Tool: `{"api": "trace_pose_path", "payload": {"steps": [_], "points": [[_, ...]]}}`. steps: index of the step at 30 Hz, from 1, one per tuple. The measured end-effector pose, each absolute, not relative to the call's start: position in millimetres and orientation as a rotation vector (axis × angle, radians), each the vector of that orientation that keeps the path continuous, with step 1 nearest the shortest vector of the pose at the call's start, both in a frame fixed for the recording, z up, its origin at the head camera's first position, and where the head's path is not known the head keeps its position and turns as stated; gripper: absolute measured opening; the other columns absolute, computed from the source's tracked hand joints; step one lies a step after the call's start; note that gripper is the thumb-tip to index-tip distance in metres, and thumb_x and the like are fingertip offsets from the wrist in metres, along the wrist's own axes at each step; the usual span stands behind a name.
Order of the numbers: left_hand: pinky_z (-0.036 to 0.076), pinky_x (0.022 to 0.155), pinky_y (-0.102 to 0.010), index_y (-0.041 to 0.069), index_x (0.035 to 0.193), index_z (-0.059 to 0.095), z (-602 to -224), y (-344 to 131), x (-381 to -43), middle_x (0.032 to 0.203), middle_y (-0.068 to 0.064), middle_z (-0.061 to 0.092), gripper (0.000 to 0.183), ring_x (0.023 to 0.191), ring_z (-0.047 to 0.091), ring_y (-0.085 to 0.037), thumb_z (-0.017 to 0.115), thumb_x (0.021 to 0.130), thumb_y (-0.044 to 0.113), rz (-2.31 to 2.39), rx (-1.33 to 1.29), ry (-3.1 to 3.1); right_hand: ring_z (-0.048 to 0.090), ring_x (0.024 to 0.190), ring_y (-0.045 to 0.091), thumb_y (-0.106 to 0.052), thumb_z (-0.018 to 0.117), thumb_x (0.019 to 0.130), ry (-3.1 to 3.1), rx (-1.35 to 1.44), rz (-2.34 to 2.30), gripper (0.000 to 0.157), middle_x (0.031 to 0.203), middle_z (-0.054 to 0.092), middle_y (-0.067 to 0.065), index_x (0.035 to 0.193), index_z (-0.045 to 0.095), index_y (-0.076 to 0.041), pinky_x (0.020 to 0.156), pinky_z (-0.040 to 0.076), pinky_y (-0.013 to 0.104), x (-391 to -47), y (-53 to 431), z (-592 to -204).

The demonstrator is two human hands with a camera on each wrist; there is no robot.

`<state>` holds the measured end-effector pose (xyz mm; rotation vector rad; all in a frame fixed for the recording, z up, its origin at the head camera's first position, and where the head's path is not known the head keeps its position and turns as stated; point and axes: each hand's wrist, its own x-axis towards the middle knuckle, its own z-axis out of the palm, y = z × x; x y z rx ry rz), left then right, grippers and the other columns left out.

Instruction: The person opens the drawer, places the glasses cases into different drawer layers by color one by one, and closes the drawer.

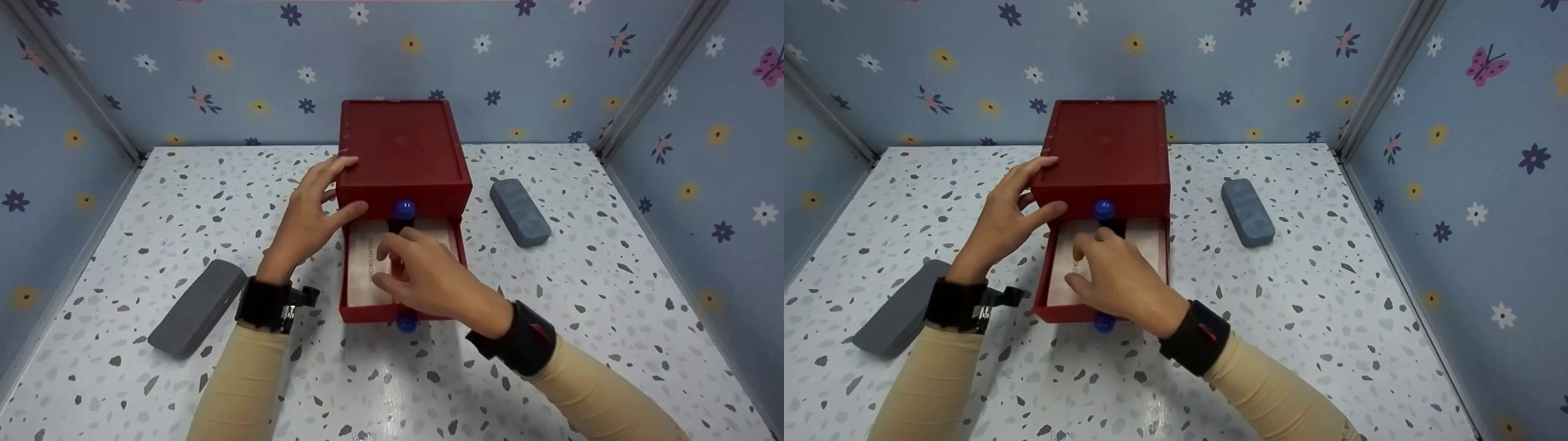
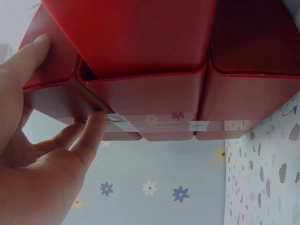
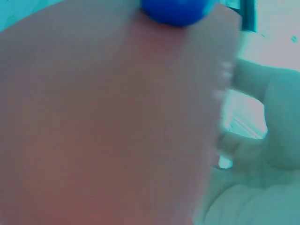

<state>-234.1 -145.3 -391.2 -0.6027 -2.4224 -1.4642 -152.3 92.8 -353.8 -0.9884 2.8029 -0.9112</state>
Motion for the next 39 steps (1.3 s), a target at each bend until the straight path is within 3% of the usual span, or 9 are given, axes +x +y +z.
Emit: {"api": "trace_pose_path", "payload": {"steps": [7, 17, 22, 30, 39], "points": [[0.05, 0.114, -0.04, 0.034, 0.156, 0.051, -391.2, -144.7, -234.7, 0.166, -0.001, 0.039, 0.067, 0.148, 0.045, -0.018, 0.079, 0.096, 0.043, -1.451, -0.604, -2.42, 0.068, 0.085, 0.01, -0.012, 0.074, 0.099, 2.675, -1.237, -1.267, 0.01, 0.101, 0.068, 0.0, 0.109, 0.07, -0.01, 0.071, 0.062, 0.028, -128.0, 121.7, -349.6], [0.05, 0.114, -0.04, 0.033, 0.155, 0.053, -390.8, -144.1, -234.2, 0.164, 0.001, 0.041, 0.065, 0.148, 0.045, -0.017, 0.081, 0.096, 0.037, -1.484, -0.607, -2.403, 0.069, 0.082, 0.008, -0.009, 0.072, 0.102, 2.385, -1.408, -1.439, 0.014, 0.101, 0.071, 0.0, 0.115, 0.07, -0.013, 0.063, 0.059, 0.022, -94.5, 140.6, -378.3], [0.05, 0.114, -0.041, 0.034, 0.155, 0.053, -390.2, -143.9, -234.4, 0.164, 0.001, 0.041, 0.065, 0.148, 0.045, -0.017, 0.081, 0.096, 0.036, -1.489, -0.603, -2.406, 0.07, 0.085, 0.009, -0.012, 0.069, 0.105, 2.266, -1.357, -1.401, 0.016, 0.106, 0.074, 0.002, 0.12, 0.07, -0.016, 0.064, 0.062, 0.026, -90.5, 147.3, -394.3], [0.05, 0.114, -0.042, 0.034, 0.155, 0.052, -392.9, -142.8, -234.8, 0.165, 0.0, 0.041, 0.064, 0.148, 0.045, -0.017, 0.079, 0.097, 0.039, -1.478, -0.618, -2.403, 0.073, 0.08, 0.01, -0.023, 0.067, 0.107, 2.155, -1.139, -1.345, 0.011, 0.099, 0.077, 0.003, 0.113, 0.075, -0.018, 0.063, 0.063, 0.029, -91.9, 155.6, -415.1], [0.05, 0.114, -0.042, 0.036, 0.155, 0.052, -391.2, -144.3, -235.1, 0.165, 0.002, 0.04, 0.065, 0.148, 0.045, -0.015, 0.08, 0.096, 0.04, -1.486, -0.597, -2.417, 0.076, 0.078, 0.026, -0.033, 0.061, 0.109, 2.169, -0.825, -1.266, 0.035, 0.1, 0.078, 0.013, 0.124, 0.075, -0.004, 0.073, 0.062, 0.028, -93.8, 159.2, -428.0]]}}
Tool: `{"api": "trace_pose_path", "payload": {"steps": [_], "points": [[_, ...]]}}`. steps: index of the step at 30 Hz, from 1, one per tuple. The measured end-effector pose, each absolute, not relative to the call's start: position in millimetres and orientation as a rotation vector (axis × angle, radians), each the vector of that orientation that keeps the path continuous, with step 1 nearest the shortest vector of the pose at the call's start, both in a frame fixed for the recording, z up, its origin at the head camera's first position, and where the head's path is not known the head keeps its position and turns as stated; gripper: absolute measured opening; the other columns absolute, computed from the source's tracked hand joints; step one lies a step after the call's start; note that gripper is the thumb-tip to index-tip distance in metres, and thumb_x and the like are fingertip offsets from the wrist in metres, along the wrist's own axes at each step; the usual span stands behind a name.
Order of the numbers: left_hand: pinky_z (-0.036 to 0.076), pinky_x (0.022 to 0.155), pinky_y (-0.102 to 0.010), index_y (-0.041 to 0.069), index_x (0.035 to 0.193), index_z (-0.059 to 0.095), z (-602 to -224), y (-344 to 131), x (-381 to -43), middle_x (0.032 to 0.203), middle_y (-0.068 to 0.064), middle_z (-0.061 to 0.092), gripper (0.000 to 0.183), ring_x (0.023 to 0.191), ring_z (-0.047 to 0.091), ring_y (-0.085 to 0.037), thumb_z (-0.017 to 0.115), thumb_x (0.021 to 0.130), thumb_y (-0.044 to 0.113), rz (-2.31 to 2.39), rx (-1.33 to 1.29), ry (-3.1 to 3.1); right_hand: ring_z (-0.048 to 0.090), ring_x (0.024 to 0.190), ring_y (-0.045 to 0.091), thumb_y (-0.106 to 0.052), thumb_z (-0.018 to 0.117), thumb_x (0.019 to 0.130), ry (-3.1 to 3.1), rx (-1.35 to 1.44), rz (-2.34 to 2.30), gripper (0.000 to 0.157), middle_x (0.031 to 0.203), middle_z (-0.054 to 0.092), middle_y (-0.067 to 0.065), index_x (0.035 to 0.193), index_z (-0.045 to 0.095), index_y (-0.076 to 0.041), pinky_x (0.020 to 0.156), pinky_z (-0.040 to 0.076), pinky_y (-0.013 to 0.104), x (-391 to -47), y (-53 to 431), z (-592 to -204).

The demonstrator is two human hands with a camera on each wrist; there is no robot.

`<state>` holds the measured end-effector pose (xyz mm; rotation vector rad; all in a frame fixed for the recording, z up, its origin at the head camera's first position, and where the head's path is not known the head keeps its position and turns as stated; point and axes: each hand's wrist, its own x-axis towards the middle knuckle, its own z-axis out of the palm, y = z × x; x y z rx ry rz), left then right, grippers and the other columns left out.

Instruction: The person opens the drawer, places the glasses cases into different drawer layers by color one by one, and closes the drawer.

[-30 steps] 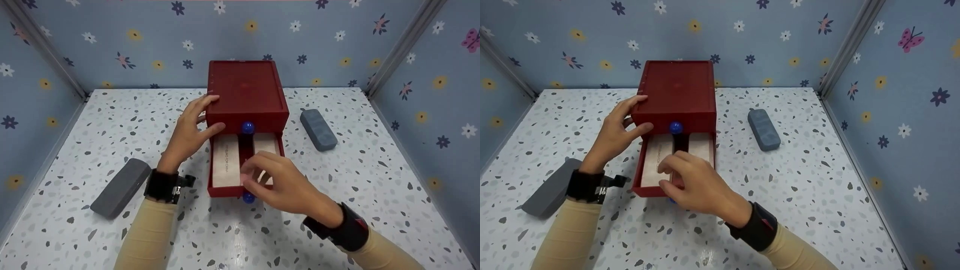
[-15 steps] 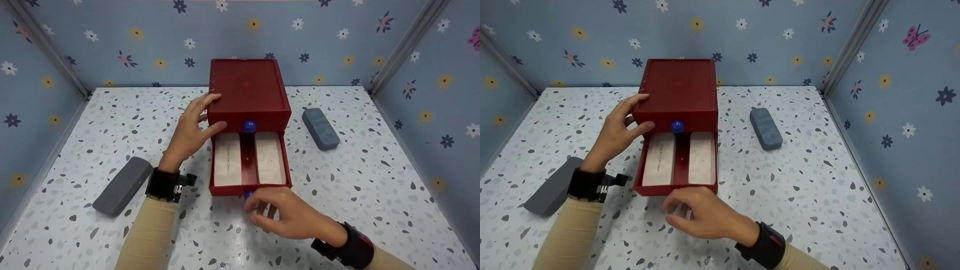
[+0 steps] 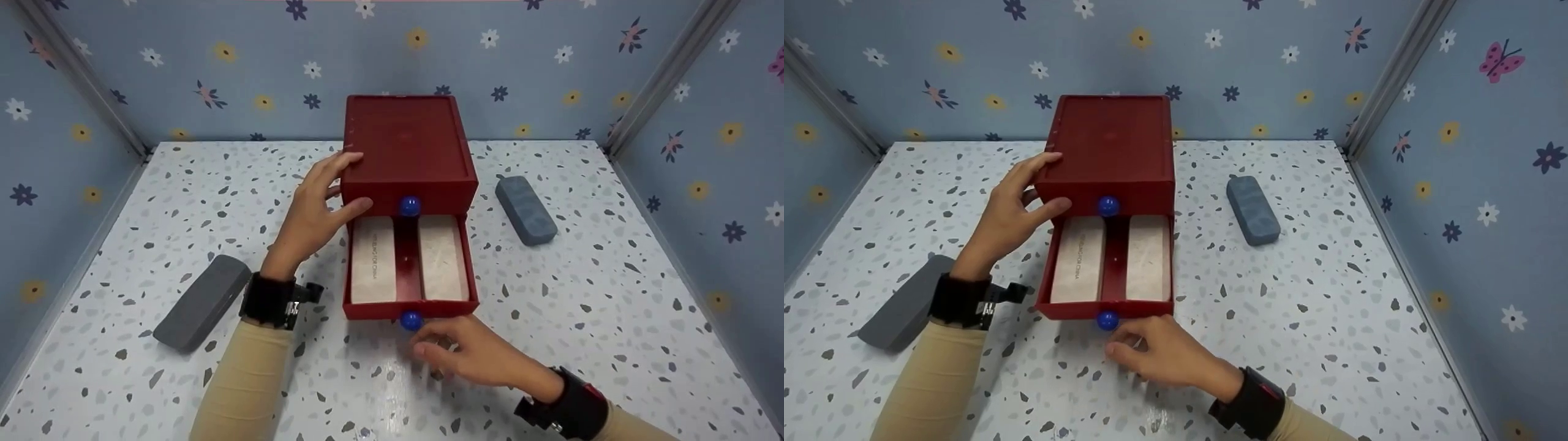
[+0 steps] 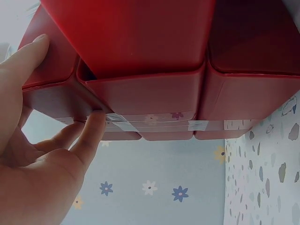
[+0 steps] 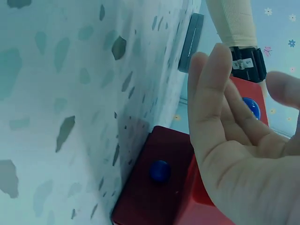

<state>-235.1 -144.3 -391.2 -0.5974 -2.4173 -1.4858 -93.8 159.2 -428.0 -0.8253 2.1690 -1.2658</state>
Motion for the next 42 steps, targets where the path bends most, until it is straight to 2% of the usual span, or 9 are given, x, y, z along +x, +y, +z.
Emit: {"api": "trace_pose_path", "payload": {"steps": [7, 10, 16, 23, 29, 36, 39, 42], "points": [[0.05, 0.113, -0.04, 0.036, 0.155, 0.052, -392.0, -144.4, -235.3, 0.165, 0.001, 0.04, 0.065, 0.149, 0.044, -0.016, 0.08, 0.096, 0.042, -1.47, -0.592, -2.416, 0.076, 0.083, 0.042, -0.037, 0.056, 0.111, 2.062, -0.594, -1.381, 0.043, 0.106, 0.079, 0.017, 0.127, 0.072, 0.0, 0.071, 0.064, 0.051, -94.1, 152.9, -436.9], [0.051, 0.113, -0.039, 0.035, 0.155, 0.052, -391.6, -144.2, -235.6, 0.165, 0.001, 0.04, 0.065, 0.149, 0.044, -0.016, 0.08, 0.096, 0.042, -1.463, -0.591, -2.417, 0.075, 0.084, 0.044, -0.039, 0.056, 0.111, 2.02, -0.491, -1.466, 0.047, 0.109, 0.077, 0.02, 0.131, 0.071, 0.001, 0.072, 0.064, 0.055, -93.1, 149.3, -438.2], [0.05, 0.113, -0.041, 0.033, 0.155, 0.053, -391.3, -144.3, -235.6, 0.165, 0.0, 0.04, 0.065, 0.148, 0.045, -0.017, 0.08, 0.096, 0.038, -1.482, -0.596, -2.405, 0.074, 0.092, 0.048, -0.039, 0.053, 0.113, 1.88, -0.393, -1.619, 0.05, 0.107, 0.076, 0.028, 0.124, 0.07, 0.007, 0.076, 0.065, 0.055, -90.6, 141.3, -442.3], [0.05, 0.114, -0.038, 0.035, 0.156, 0.052, -390.6, -143.8, -234.4, 0.165, 0.002, 0.041, 0.065, 0.149, 0.044, -0.015, 0.079, 0.097, 0.041, -1.457, -0.605, -2.413, 0.074, 0.098, 0.047, -0.037, 0.052, 0.113, 1.82, -0.353, -1.689, 0.05, 0.114, 0.075, 0.027, 0.134, 0.066, 0.006, 0.072, 0.064, 0.034, -88.6, 138.0, -444.5], [0.05, 0.113, -0.039, 0.034, 0.155, 0.052, -391.1, -144.6, -234.3, 0.164, 0.001, 0.041, 0.064, 0.148, 0.044, -0.015, 0.079, 0.097, 0.04, -1.464, -0.603, -2.407, 0.075, 0.097, 0.047, -0.036, 0.052, 0.114, 1.82, -0.376, -1.702, 0.049, 0.114, 0.075, 0.028, 0.131, 0.066, 0.007, 0.073, 0.065, 0.036, -90.7, 136.9, -443.1], [0.05, 0.114, -0.042, 0.034, 0.156, 0.052, -390.9, -143.7, -233.8, 0.165, 0.0, 0.041, 0.065, 0.148, 0.044, -0.017, 0.08, 0.097, 0.039, -1.478, -0.604, -2.407, 0.076, 0.093, 0.032, -0.035, 0.054, 0.113, 1.858, -0.334, -1.744, 0.047, 0.109, 0.078, 0.018, 0.126, 0.066, 0.009, 0.075, 0.064, 0.034, -100.5, 133.9, -443.1], [0.051, 0.113, -0.042, 0.034, 0.155, 0.053, -391.2, -143.7, -233.6, 0.164, 0.0, 0.042, 0.065, 0.148, 0.045, -0.016, 0.08, 0.097, 0.04, -1.472, -0.603, -2.401, 0.075, 0.094, 0.034, -0.035, 0.054, 0.113, 1.885, -0.337, -1.74, 0.048, 0.109, 0.078, 0.017, 0.128, 0.066, 0.009, 0.075, 0.064, 0.034, -106.5, 131.9, -443.6], [0.051, 0.113, -0.041, 0.033, 0.156, 0.052, -390.7, -143.7, -233.3, 0.164, 0.0, 0.042, 0.066, 0.148, 0.045, -0.016, 0.08, 0.096, 0.041, -1.467, -0.608, -2.395, 0.073, 0.098, 0.044, -0.035, 0.054, 0.113, 1.906, -0.339, -1.744, 0.048, 0.109, 0.078, 0.017, 0.131, 0.066, 0.008, 0.076, 0.065, 0.036, -112.5, 129.6, -443.8]]}}
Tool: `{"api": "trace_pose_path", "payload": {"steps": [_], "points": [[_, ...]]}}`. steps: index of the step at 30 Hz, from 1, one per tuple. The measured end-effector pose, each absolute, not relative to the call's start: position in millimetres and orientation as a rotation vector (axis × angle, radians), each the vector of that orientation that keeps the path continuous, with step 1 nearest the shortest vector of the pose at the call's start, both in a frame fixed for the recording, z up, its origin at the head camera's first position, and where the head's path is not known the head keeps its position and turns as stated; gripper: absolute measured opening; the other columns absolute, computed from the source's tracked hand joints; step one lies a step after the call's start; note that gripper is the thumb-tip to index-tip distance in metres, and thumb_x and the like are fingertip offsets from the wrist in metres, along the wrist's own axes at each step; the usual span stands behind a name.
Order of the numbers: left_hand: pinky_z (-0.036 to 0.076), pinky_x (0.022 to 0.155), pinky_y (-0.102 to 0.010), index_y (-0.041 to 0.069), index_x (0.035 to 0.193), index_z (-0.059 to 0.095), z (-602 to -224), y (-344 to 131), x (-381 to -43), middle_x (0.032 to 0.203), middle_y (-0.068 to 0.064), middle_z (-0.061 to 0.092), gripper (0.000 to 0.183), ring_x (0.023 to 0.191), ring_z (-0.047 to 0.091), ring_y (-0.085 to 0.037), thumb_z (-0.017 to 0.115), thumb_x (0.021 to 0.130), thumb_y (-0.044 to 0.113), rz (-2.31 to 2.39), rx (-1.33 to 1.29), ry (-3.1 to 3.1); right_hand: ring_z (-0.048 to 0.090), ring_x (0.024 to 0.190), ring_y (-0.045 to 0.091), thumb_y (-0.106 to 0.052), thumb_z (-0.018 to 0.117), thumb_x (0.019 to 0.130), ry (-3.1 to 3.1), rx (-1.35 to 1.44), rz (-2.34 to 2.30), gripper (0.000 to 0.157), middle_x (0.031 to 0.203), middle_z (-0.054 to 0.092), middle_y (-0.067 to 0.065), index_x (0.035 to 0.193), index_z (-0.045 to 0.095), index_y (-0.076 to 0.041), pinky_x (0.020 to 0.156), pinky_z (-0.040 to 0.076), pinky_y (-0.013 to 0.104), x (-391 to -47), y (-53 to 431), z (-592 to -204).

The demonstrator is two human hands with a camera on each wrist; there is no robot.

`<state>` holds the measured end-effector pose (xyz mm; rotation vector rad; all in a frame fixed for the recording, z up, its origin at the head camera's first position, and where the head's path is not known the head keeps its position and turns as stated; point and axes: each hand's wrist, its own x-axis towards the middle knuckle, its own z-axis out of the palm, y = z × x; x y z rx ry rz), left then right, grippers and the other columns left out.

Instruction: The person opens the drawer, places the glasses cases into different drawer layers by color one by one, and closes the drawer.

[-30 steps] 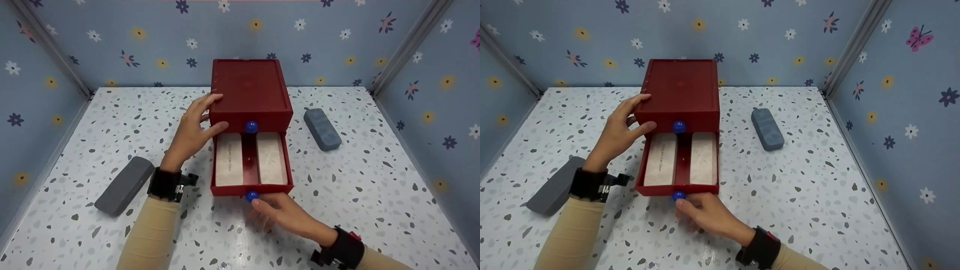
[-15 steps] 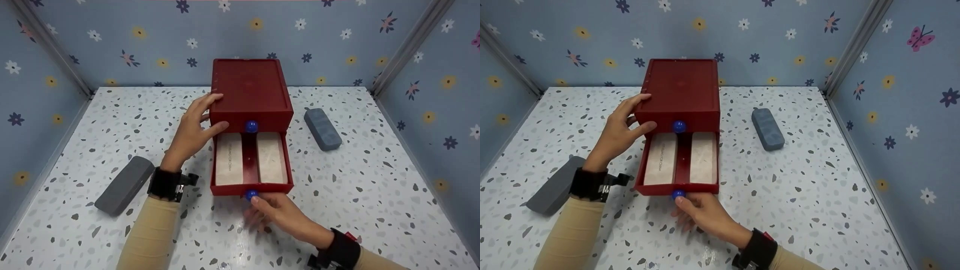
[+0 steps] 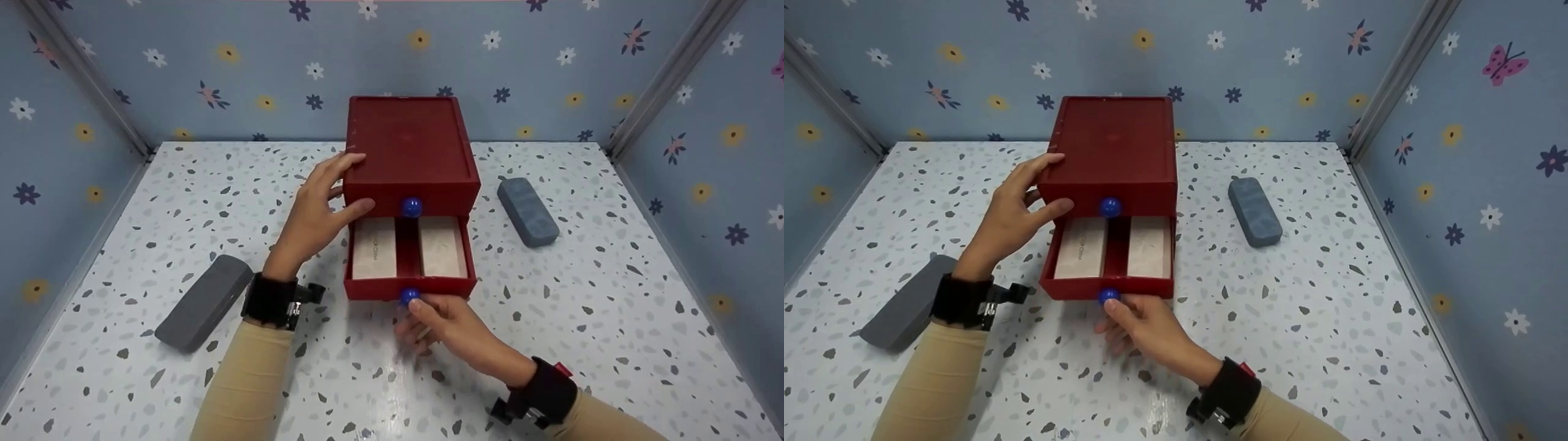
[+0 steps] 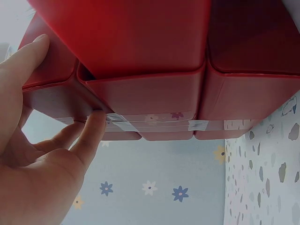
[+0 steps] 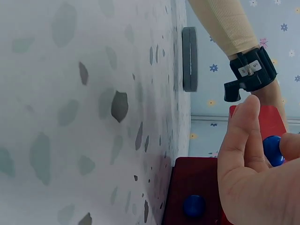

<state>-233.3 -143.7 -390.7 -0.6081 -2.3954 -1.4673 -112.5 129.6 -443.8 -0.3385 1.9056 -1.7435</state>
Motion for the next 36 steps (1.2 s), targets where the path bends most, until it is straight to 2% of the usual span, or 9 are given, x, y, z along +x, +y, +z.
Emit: {"api": "trace_pose_path", "payload": {"steps": [3, 9, 13, 16, 22, 28, 36], "points": [[0.051, 0.112, -0.04, 0.034, 0.156, 0.052, -390.3, -143.5, -233.0, 0.164, 0.001, 0.041, 0.067, 0.148, 0.044, -0.015, 0.079, 0.096, 0.043, -1.459, -0.61, -2.4, 0.071, 0.099, 0.049, -0.035, 0.053, 0.113, 1.923, -0.349, -1.745, 0.048, 0.109, 0.078, 0.016, 0.13, 0.066, 0.008, 0.076, 0.065, 0.037, -117.8, 127.6, -443.3], [0.05, 0.114, -0.041, 0.036, 0.156, 0.051, -389.8, -143.8, -233.0, 0.165, 0.001, 0.04, 0.066, 0.149, 0.043, -0.015, 0.079, 0.096, 0.045, -1.442, -0.595, -2.431, 0.074, 0.094, 0.043, -0.03, 0.054, 0.113, 1.977, -0.389, -1.719, 0.043, 0.108, 0.079, 0.017, 0.124, 0.067, 0.009, 0.075, 0.063, 0.033, -122.7, 126.3, -442.6], [0.05, 0.114, -0.044, 0.036, 0.156, 0.051, -390.2, -144.2, -233.2, 0.166, 0.0, 0.04, 0.067, 0.149, 0.043, -0.017, 0.079, 0.096, 0.045, -1.447, -0.593, -2.433, 0.074, 0.094, 0.041, -0.029, 0.054, 0.114, 1.982, -0.4, -1.72, 0.042, 0.109, 0.079, 0.018, 0.123, 0.068, 0.01, 0.077, 0.064, 0.036, -123.6, 125.9, -441.9], [0.05, 0.114, -0.044, 0.036, 0.156, 0.051, -390.6, -144.3, -233.2, 0.166, 0.0, 0.04, 0.067, 0.149, 0.043, -0.017, 0.079, 0.096, 0.044, -1.451, -0.596, -2.427, 0.073, 0.095, 0.04, -0.03, 0.054, 0.113, 1.996, -0.4, -1.721, 0.04, 0.108, 0.079, 0.018, 0.12, 0.069, 0.006, 0.078, 0.064, 0.038, -125.6, 125.3, -441.4], [0.051, 0.113, -0.045, 0.035, 0.156, 0.052, -390.5, -143.7, -233.0, 0.165, 0.0, 0.04, 0.067, 0.149, 0.043, -0.018, 0.08, 0.096, 0.044, -1.454, -0.594, -2.423, 0.073, 0.094, 0.04, -0.032, 0.054, 0.113, 2.024, -0.377, -1.723, 0.039, 0.107, 0.08, 0.016, 0.117, 0.071, 0.003, 0.079, 0.062, 0.035, -132.7, 125.1, -441.3], [0.051, 0.113, -0.045, 0.036, 0.155, 0.052, -389.0, -144.5, -233.3, 0.165, 0.001, 0.041, 0.066, 0.149, 0.043, -0.016, 0.079, 0.096, 0.044, -1.453, -0.594, -2.419, 0.073, 0.095, 0.042, -0.03, 0.053, 0.114, 2.035, -0.361, -1.728, 0.037, 0.107, 0.08, 0.016, 0.119, 0.07, 0.002, 0.077, 0.062, 0.034, -142.9, 122.8, -441.0], [0.051, 0.113, -0.041, 0.036, 0.155, 0.052, -389.1, -144.4, -233.6, 0.165, 0.002, 0.041, 0.066, 0.149, 0.043, -0.015, 0.08, 0.096, 0.043, -1.453, -0.583, -2.429, 0.073, 0.097, 0.041, -0.029, 0.052, 0.114, 2.057, -0.353, -1.748, 0.041, 0.107, 0.08, 0.015, 0.126, 0.068, 0.007, 0.08, 0.062, 0.035, -158.6, 120.7, -441.8]]}}
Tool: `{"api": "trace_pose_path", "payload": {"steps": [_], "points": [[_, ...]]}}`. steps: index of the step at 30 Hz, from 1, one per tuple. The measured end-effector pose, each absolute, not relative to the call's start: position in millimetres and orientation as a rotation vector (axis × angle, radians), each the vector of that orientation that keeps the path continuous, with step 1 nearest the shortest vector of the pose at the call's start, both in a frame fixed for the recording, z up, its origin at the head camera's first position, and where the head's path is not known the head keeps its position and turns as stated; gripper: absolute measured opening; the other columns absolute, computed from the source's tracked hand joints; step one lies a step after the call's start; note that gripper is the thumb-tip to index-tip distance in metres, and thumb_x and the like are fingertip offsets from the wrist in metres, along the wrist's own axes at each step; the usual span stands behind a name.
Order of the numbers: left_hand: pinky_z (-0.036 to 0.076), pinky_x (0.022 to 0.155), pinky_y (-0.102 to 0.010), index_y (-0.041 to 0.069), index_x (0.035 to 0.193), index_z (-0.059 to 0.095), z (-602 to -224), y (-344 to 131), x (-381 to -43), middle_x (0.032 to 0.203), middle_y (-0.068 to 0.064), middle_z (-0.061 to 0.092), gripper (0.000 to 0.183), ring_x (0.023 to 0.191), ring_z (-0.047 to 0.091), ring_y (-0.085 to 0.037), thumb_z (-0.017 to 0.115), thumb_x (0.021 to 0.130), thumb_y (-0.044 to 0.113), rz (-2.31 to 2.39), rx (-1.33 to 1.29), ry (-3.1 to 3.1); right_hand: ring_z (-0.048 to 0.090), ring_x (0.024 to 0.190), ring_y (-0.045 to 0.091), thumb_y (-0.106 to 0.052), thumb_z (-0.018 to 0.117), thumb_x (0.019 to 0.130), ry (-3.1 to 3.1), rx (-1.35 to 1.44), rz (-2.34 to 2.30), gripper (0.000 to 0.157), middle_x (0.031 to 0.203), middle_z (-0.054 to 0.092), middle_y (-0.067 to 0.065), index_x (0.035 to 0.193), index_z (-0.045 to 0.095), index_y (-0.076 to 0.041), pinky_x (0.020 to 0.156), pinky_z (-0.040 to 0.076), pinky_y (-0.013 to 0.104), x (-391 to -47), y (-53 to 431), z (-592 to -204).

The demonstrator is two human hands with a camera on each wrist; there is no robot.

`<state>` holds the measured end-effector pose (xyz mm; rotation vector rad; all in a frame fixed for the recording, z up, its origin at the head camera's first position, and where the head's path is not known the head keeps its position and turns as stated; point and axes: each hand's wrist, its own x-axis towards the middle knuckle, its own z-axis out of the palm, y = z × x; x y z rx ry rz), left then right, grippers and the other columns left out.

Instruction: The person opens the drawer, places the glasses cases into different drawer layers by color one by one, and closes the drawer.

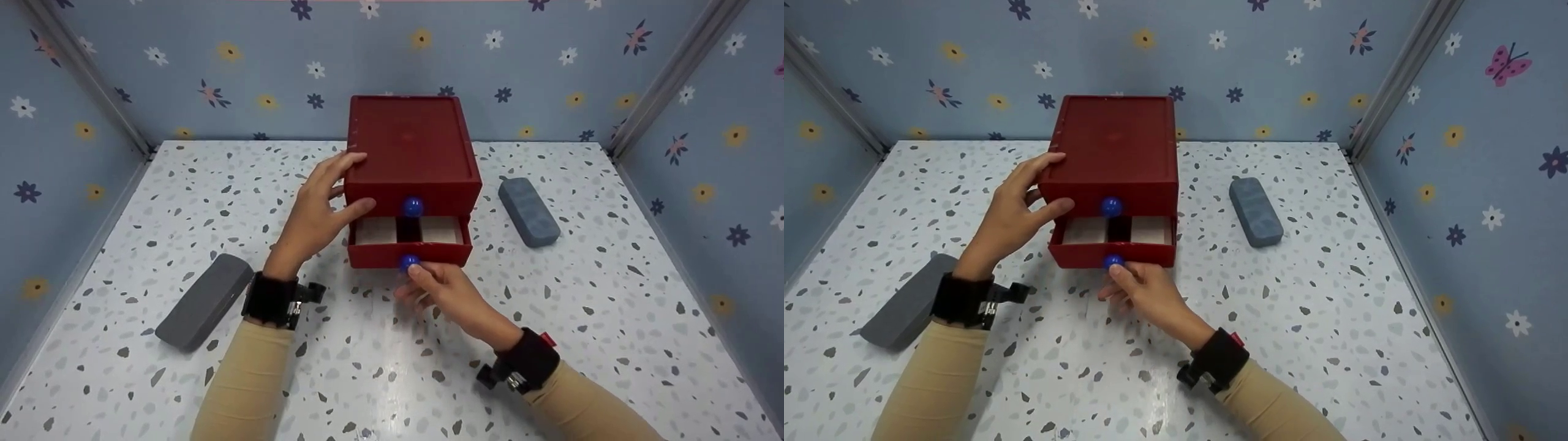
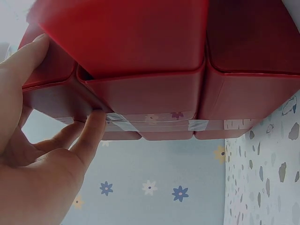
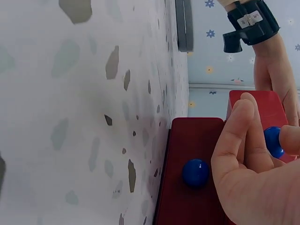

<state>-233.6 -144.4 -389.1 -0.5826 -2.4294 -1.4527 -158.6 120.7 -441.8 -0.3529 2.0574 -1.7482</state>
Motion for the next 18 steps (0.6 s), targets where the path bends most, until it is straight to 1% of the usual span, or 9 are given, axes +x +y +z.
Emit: {"api": "trace_pose_path", "payload": {"steps": [6, 8, 11, 14, 18], "points": [[0.05, 0.114, -0.044, 0.038, 0.155, 0.052, -388.7, -143.8, -232.8, 0.164, 0.003, 0.041, 0.066, 0.149, 0.043, -0.013, 0.079, 0.096, 0.045, -1.473, -0.584, -2.426, 0.072, 0.102, 0.044, -0.027, 0.053, 0.114, 2.052, -0.341, -1.779, 0.04, 0.107, 0.08, 0.015, 0.128, 0.068, 0.007, 0.08, 0.063, 0.036, -169.0, 118.8, -442.6], [0.05, 0.114, -0.044, 0.038, 0.155, 0.052, -388.5, -144.0, -233.1, 0.164, 0.003, 0.041, 0.066, 0.149, 0.043, -0.013, 0.079, 0.096, 0.046, -1.475, -0.583, -2.428, 0.073, 0.102, 0.041, -0.028, 0.053, 0.114, 2.056, -0.332, -1.785, 0.039, 0.106, 0.08, 0.014, 0.127, 0.069, 0.005, 0.08, 0.062, 0.035, -172.5, 117.7, -442.5], [0.05, 0.114, -0.041, 0.038, 0.155, 0.052, -388.6, -144.2, -233.2, 0.164, 0.004, 0.041, 0.066, 0.149, 0.042, -0.013, 0.079, 0.095, 0.046, -1.472, -0.577, -2.432, 0.073, 0.101, 0.039, -0.029, 0.053, 0.114, 2.066, -0.33, -1.784, 0.039, 0.105, 0.08, 0.013, 0.126, 0.07, 0.004, 0.079, 0.062, 0.035, -178.2, 116.9, -443.4], [0.05, 0.114, -0.04, 0.037, 0.155, 0.052, -388.8, -144.4, -233.1, 0.164, 0.004, 0.041, 0.066, 0.149, 0.041, -0.013, 0.08, 0.095, 0.046, -1.472, -0.575, -2.43, 0.073, 0.099, 0.038, -0.029, 0.052, 0.114, 2.077, -0.338, -1.773, 0.041, 0.106, 0.08, 0.013, 0.129, 0.068, 0.006, 0.08, 0.062, 0.037, -183.9, 116.7, -444.3], [0.05, 0.114, -0.041, 0.038, 0.155, 0.052, -388.9, -144.1, -233.3, 0.165, 0.004, 0.04, 0.066, 0.15, 0.041, -0.014, 0.08, 0.095, 0.046, -1.477, -0.577, -2.431, 0.075, 0.095, 0.033, -0.028, 0.05, 0.114, 2.092, -0.343, -1.76, 0.043, 0.108, 0.08, 0.014, 0.133, 0.066, 0.008, 0.081, 0.063, 0.038, -189.8, 116.2, -444.4]]}}
